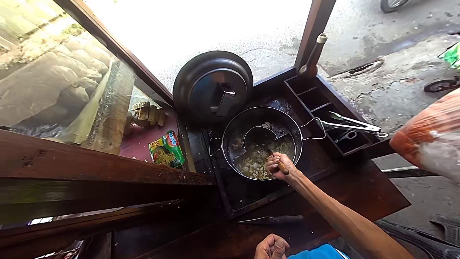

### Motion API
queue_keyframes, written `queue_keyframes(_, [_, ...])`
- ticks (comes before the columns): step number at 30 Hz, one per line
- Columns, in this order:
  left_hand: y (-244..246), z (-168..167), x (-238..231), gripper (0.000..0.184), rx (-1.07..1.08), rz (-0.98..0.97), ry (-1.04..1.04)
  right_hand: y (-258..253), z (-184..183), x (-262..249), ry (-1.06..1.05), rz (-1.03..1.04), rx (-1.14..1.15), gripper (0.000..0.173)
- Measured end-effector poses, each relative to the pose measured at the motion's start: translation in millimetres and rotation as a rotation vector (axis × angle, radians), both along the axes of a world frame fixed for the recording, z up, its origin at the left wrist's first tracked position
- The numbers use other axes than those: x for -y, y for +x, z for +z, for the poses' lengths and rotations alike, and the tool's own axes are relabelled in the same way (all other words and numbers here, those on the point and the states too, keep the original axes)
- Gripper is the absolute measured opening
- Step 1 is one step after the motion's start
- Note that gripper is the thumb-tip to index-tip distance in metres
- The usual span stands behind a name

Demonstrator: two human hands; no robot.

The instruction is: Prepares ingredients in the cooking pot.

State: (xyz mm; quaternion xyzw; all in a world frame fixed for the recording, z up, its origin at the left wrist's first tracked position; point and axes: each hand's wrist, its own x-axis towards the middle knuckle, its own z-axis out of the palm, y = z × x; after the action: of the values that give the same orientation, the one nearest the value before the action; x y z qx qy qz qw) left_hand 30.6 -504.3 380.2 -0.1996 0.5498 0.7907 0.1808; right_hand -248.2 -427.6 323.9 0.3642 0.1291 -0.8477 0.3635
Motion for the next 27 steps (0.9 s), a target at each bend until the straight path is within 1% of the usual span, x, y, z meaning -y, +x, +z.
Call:
queue_keyframes(3, [-0.8, 0.4, -0.1, 0.030, 0.004, -0.009, -0.003, -10.6, 3.8, 1.5, 0.003, -0.030, -0.007, 0.037])
queue_keyframes(7, [-3.2, 2.4, -2.0, 0.029, 0.006, -0.024, 0.001, -19.8, 13.2, -0.1, 0.084, 0.052, -0.011, 0.037])
queue_keyframes(11, [-2.9, 3.5, -2.3, 0.029, -0.005, -0.015, -0.012, -10.0, 20.3, -8.2, 0.322, 0.331, -0.044, 0.028])
queue_keyframes(14, [-1.5, 2.2, -2.5, 0.029, -0.006, -0.010, -0.015, -2.9, 28.9, -23.3, 0.393, 0.501, -0.040, 0.026])
queue_keyframes(17, [-1.0, 2.1, -2.9, 0.029, -0.001, -0.016, -0.016, 2.2, 35.2, -39.2, 0.349, 0.576, -0.003, 0.029])
queue_keyframes(22, [1.0, 2.6, -2.5, 0.029, -0.001, 0.002, -0.020, 23.1, 46.4, -69.1, 0.196, 0.570, 0.004, 0.033])
queue_keyframes(27, [4.1, 0.1, -4.4, 0.031, 0.014, 0.013, -0.029, 46.1, 67.1, -91.9, 0.162, 0.581, -0.036, 0.037])
